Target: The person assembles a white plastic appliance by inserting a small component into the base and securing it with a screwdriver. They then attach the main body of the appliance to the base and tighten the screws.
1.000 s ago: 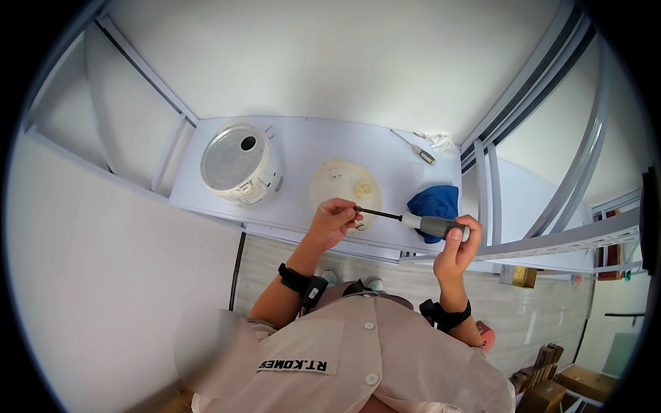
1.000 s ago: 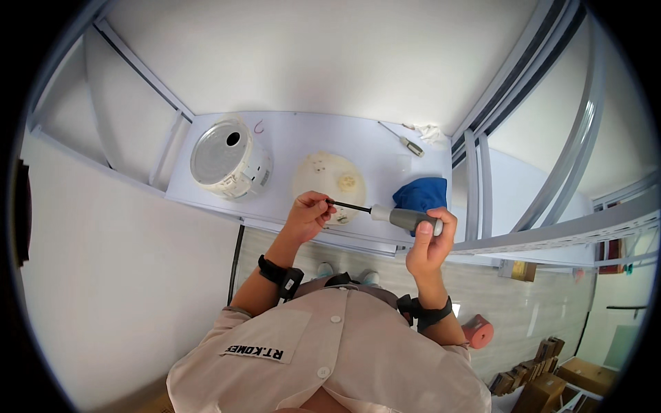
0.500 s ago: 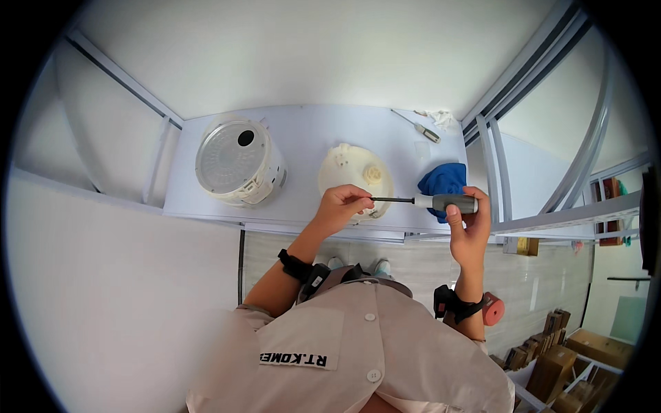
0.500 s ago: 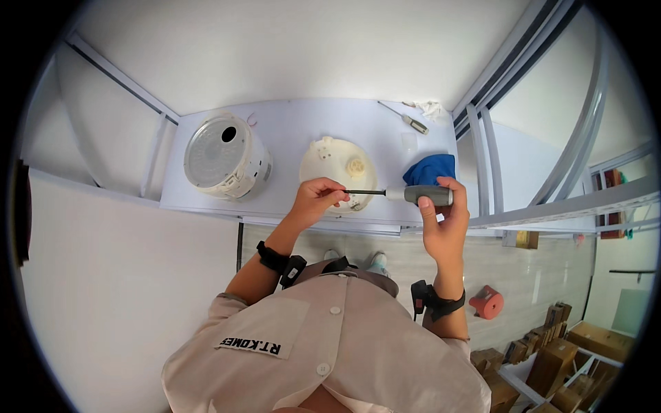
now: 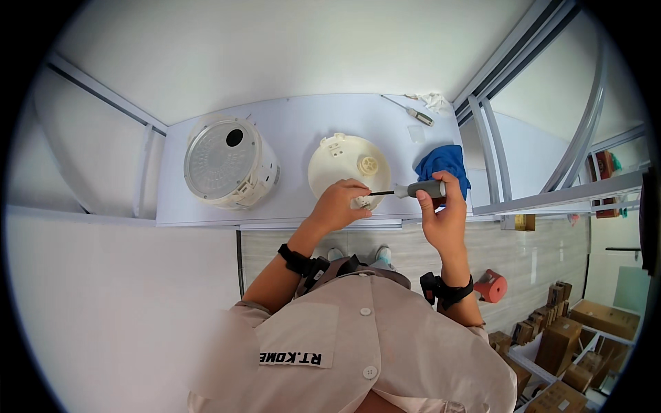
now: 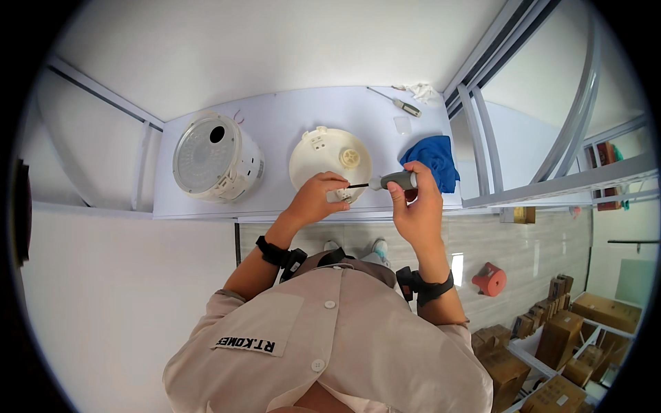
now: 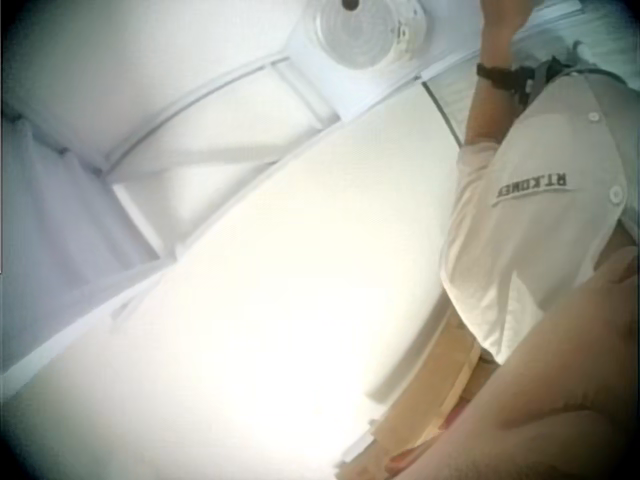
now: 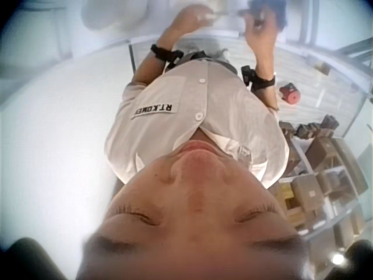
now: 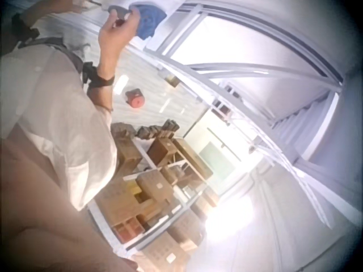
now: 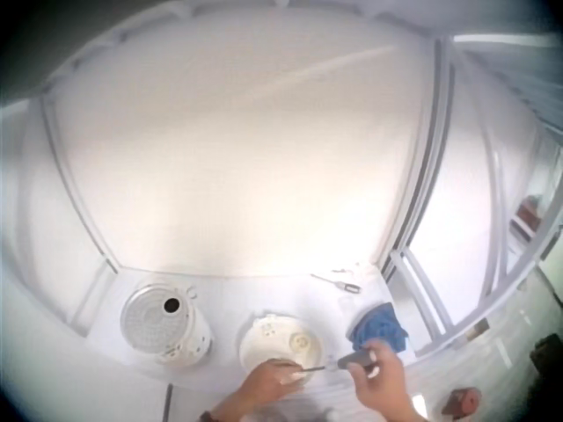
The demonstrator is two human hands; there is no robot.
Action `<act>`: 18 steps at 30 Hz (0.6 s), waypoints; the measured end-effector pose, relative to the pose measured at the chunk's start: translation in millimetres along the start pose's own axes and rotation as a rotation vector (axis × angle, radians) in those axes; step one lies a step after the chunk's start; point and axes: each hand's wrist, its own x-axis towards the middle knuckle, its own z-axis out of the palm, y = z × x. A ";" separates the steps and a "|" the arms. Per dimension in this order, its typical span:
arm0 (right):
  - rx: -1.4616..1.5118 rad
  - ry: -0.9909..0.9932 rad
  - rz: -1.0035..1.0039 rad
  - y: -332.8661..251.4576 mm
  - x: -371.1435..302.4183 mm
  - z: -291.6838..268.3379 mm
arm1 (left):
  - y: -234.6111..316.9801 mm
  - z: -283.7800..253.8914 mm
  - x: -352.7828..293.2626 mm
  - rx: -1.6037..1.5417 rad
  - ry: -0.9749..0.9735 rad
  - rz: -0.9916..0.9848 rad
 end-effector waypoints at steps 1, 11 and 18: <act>-0.007 -0.001 0.003 0.7 -0.2 1.9 | -0.7 0.0 -1.2 0.008 -0.004 -0.003; -0.060 -0.060 -0.015 -8.2 3.1 14.1 | -7.5 1.1 -8.9 0.182 -0.052 0.036; -0.084 -0.078 -0.079 -6.0 6.3 23.4 | -6.8 8.4 -13.2 0.294 -0.049 -0.010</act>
